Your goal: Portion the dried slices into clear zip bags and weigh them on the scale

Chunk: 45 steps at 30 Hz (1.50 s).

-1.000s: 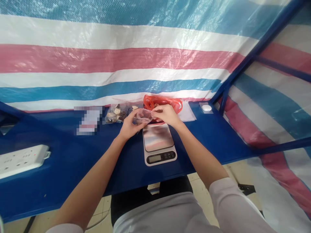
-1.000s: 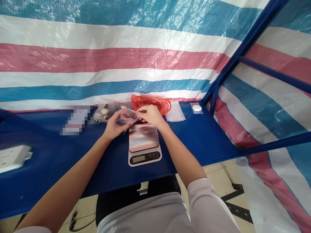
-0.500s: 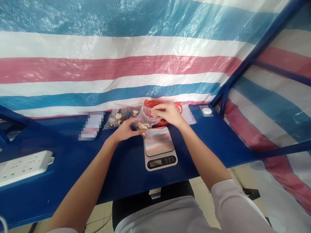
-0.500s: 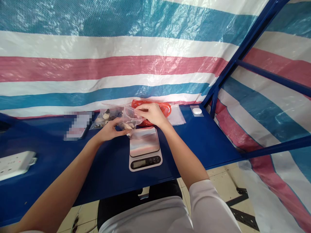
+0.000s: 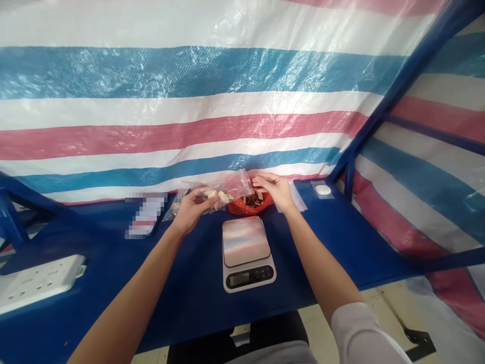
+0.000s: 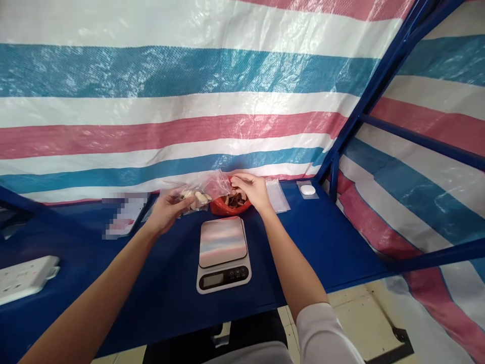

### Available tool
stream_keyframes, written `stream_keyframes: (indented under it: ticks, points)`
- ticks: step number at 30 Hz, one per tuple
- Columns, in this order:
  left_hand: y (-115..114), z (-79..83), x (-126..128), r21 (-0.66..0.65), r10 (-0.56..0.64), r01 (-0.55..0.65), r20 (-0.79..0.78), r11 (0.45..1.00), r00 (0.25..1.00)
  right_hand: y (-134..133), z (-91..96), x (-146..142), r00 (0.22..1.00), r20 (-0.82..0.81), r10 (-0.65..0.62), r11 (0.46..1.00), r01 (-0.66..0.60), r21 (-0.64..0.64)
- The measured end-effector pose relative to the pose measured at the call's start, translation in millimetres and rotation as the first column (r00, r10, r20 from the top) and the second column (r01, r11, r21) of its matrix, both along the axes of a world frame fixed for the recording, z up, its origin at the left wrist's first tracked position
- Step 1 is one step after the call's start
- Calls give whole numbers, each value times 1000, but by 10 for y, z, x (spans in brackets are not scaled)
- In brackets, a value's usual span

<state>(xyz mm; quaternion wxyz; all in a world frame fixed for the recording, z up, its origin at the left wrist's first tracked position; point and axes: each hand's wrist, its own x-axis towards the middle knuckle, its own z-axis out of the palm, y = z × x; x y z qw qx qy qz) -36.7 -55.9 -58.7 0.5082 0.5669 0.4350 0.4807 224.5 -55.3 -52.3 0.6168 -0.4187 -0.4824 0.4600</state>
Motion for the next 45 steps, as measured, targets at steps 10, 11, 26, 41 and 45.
stream_keyframes:
  ticks: [10,11,26,41,45]
  points:
    - [244,423,234,270,116,8,-438,963,891,228,16,8,999,1,46,998,-46,-52]
    - [272,451,256,268,110,21,-462,963,880,267,-6,11,999,-13,39,996,-40,-73]
    - [574,701,351,274,58,167,-660,947,749,492,-128,192,984,-179,-18,976,-22,-219]
    - [722,925,539,203,-50,308,-758,929,651,494,-186,309,996,-84,11,967,-32,-252]
    - [806,888,573,186,-71,326,-766,927,639,517,-257,347,995,-100,22,969,-46,-243]
